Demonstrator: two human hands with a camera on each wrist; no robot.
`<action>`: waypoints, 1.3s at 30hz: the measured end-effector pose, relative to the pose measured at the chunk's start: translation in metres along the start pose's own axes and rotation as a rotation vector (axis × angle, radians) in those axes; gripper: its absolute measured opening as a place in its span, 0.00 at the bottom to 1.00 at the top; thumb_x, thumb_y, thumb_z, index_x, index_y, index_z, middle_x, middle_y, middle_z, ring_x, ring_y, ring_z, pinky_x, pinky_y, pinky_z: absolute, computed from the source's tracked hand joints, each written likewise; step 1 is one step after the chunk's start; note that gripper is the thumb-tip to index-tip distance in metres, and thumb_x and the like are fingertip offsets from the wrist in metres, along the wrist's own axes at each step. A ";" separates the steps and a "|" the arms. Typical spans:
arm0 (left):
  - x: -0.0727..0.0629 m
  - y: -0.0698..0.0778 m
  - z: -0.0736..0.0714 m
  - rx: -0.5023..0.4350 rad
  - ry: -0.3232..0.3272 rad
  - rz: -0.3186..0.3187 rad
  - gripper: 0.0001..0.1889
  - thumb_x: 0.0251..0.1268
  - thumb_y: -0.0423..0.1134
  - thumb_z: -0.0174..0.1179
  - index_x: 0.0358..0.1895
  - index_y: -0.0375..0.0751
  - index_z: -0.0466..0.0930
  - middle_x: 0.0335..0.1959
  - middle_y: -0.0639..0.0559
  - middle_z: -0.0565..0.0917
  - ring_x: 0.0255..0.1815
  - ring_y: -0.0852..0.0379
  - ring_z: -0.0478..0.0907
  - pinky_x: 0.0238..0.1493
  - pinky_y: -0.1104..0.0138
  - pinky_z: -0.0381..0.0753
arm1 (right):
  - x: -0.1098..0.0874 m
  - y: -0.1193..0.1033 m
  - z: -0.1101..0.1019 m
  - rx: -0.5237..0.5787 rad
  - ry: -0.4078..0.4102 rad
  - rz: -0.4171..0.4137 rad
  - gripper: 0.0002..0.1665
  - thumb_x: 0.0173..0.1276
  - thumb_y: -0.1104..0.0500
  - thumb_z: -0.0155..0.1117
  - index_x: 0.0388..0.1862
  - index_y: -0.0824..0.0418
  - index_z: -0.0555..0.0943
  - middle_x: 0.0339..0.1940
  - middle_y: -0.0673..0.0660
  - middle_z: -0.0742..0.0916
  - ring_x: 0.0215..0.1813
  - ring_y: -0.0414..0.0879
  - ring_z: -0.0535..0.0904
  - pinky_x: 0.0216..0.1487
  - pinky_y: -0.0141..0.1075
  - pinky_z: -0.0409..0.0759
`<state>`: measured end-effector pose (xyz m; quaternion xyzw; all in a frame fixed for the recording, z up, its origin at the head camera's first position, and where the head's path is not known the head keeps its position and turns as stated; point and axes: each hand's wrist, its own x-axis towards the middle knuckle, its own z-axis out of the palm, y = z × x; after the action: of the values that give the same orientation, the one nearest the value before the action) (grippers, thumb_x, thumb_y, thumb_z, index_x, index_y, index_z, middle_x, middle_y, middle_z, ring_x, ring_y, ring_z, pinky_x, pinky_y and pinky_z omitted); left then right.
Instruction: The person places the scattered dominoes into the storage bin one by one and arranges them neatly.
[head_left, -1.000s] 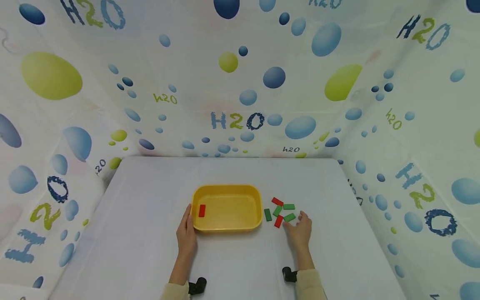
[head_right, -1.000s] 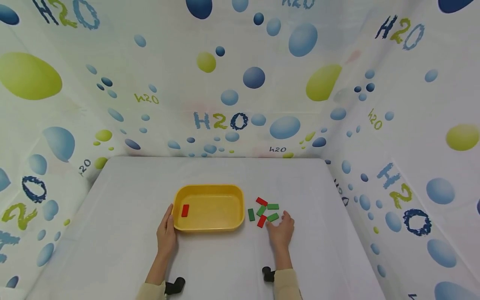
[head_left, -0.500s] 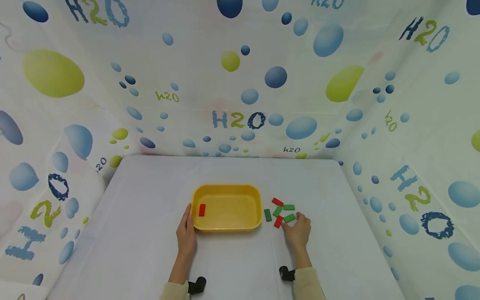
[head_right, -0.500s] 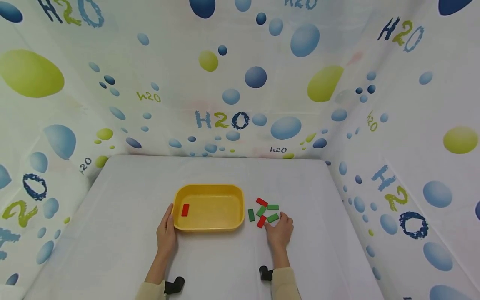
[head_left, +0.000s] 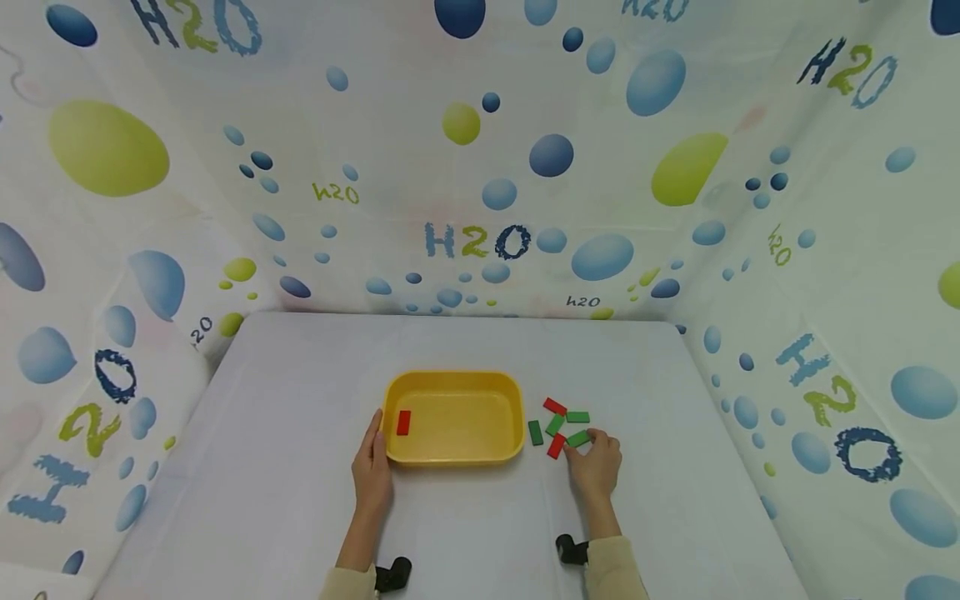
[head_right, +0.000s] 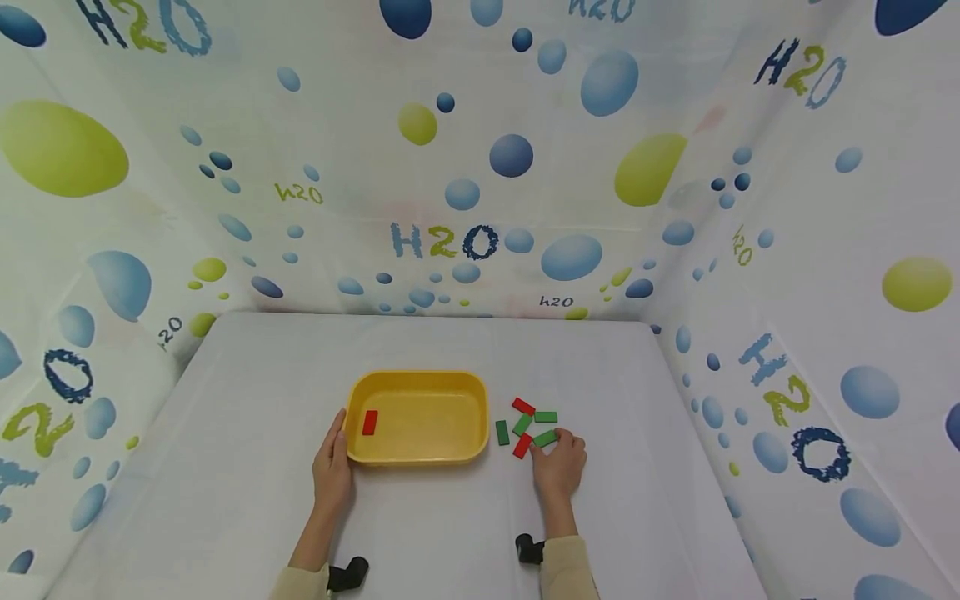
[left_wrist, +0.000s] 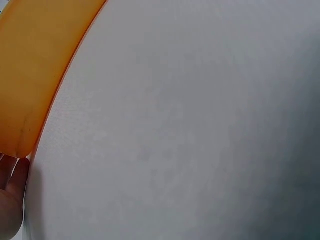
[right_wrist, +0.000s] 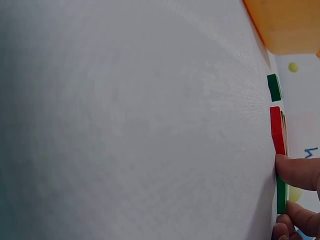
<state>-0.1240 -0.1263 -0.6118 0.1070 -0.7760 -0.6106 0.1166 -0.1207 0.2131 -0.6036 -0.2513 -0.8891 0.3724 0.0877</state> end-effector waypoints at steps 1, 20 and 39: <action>0.000 0.000 0.000 0.001 0.003 0.000 0.23 0.81 0.45 0.38 0.74 0.49 0.63 0.75 0.51 0.65 0.77 0.49 0.59 0.62 0.93 0.50 | 0.000 0.000 0.000 -0.002 0.000 -0.003 0.28 0.60 0.62 0.68 0.58 0.71 0.73 0.54 0.71 0.74 0.58 0.66 0.69 0.52 0.57 0.76; -0.002 0.001 0.001 -0.013 -0.014 -0.032 0.23 0.81 0.47 0.38 0.75 0.52 0.62 0.75 0.54 0.64 0.78 0.52 0.58 0.69 0.85 0.53 | 0.003 0.004 -0.008 0.034 -0.033 -0.008 0.28 0.62 0.63 0.67 0.59 0.73 0.73 0.51 0.71 0.74 0.54 0.63 0.73 0.51 0.53 0.78; 0.000 -0.003 0.000 -0.028 -0.025 -0.017 0.23 0.81 0.47 0.38 0.75 0.54 0.62 0.75 0.56 0.64 0.77 0.54 0.57 0.63 0.92 0.51 | 0.005 -0.001 -0.025 0.131 0.005 0.015 0.28 0.63 0.65 0.66 0.61 0.70 0.73 0.45 0.68 0.81 0.46 0.58 0.80 0.42 0.40 0.77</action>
<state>-0.1238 -0.1274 -0.6146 0.1042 -0.7679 -0.6235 0.1034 -0.1168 0.2306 -0.5853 -0.2526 -0.8606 0.4300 0.1037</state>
